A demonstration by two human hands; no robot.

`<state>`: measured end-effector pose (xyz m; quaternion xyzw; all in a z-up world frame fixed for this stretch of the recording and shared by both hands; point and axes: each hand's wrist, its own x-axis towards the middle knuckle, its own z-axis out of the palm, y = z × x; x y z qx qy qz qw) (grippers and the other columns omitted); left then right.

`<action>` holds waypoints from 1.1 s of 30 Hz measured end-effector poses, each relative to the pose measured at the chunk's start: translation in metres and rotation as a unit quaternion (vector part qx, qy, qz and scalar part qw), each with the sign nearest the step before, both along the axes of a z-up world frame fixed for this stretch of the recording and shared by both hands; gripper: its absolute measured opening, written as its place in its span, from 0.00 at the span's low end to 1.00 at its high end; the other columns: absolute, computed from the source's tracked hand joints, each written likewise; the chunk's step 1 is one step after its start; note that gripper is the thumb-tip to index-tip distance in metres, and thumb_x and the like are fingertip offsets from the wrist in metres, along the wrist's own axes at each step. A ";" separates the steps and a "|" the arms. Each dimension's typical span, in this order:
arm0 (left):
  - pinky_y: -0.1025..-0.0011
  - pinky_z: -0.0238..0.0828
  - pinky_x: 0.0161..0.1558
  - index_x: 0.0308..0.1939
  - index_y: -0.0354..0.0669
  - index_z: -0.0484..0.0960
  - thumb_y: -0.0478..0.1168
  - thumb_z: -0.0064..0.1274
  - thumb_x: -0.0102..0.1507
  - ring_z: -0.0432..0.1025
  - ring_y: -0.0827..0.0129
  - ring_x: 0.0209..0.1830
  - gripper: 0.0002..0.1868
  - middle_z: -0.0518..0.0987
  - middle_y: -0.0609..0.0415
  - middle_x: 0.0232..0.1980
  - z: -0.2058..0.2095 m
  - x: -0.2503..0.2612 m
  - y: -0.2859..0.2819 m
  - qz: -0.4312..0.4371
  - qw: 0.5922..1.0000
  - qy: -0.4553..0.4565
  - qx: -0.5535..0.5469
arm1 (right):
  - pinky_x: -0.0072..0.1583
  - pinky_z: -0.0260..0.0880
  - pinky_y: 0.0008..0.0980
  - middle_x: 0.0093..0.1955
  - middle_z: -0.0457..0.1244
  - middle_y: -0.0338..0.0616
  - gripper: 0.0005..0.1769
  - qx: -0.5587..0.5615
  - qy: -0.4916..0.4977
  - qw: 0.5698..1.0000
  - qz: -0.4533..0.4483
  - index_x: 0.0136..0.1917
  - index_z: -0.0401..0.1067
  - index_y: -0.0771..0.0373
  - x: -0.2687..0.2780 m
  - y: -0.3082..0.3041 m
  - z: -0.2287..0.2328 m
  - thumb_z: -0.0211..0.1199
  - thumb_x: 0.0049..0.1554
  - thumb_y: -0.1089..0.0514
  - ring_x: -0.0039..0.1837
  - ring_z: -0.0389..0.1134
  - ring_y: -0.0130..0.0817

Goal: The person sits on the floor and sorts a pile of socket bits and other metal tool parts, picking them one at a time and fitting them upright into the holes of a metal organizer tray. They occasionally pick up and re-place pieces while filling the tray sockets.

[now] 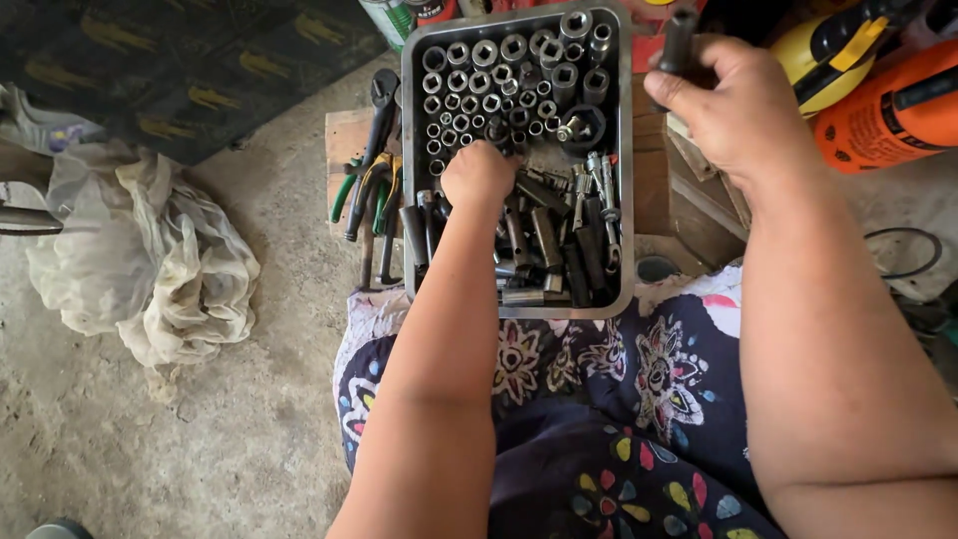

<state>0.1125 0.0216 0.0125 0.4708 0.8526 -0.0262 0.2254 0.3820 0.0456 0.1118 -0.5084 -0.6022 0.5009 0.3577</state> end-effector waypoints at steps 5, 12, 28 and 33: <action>0.63 0.77 0.49 0.44 0.45 0.87 0.65 0.63 0.55 0.80 0.59 0.50 0.29 0.85 0.51 0.49 0.007 0.000 0.001 -0.002 1.000 -0.005 -0.010 | 0.42 0.72 0.25 0.48 0.69 0.38 0.11 0.050 -0.058 0.997 -0.002 0.59 0.75 0.64 0.009 -0.001 0.001 0.69 0.64 0.63 0.43 0.69 0.23; 0.61 0.79 0.46 0.39 0.42 0.88 0.62 0.63 0.56 0.81 0.59 0.43 0.26 0.85 0.48 0.42 0.050 -0.015 -0.017 -0.038 0.999 -0.002 0.019 | 0.48 0.78 0.27 0.51 0.71 0.44 0.11 0.048 -0.044 0.998 -0.008 0.59 0.74 0.67 0.021 0.000 0.002 0.68 0.63 0.67 0.50 0.75 0.29; 0.59 0.77 0.42 0.46 0.49 0.89 0.50 0.67 0.55 0.81 0.52 0.38 0.18 0.86 0.46 0.38 0.073 -0.075 -0.052 -0.027 0.935 -0.069 0.347 | 0.42 0.67 0.38 0.39 0.69 0.49 0.16 0.026 -0.377 0.925 0.053 0.59 0.79 0.54 -0.041 -0.019 0.004 0.74 0.58 0.53 0.39 0.69 0.37; 0.58 0.78 0.41 0.45 0.50 0.88 0.50 0.68 0.53 0.81 0.52 0.37 0.19 0.86 0.47 0.38 0.061 -0.063 -0.038 -0.070 0.933 -0.080 0.344 | 0.44 0.70 0.35 0.43 0.71 0.45 0.17 0.063 -0.354 0.929 0.087 0.57 0.80 0.53 -0.066 -0.013 -0.021 0.75 0.54 0.53 0.40 0.72 0.34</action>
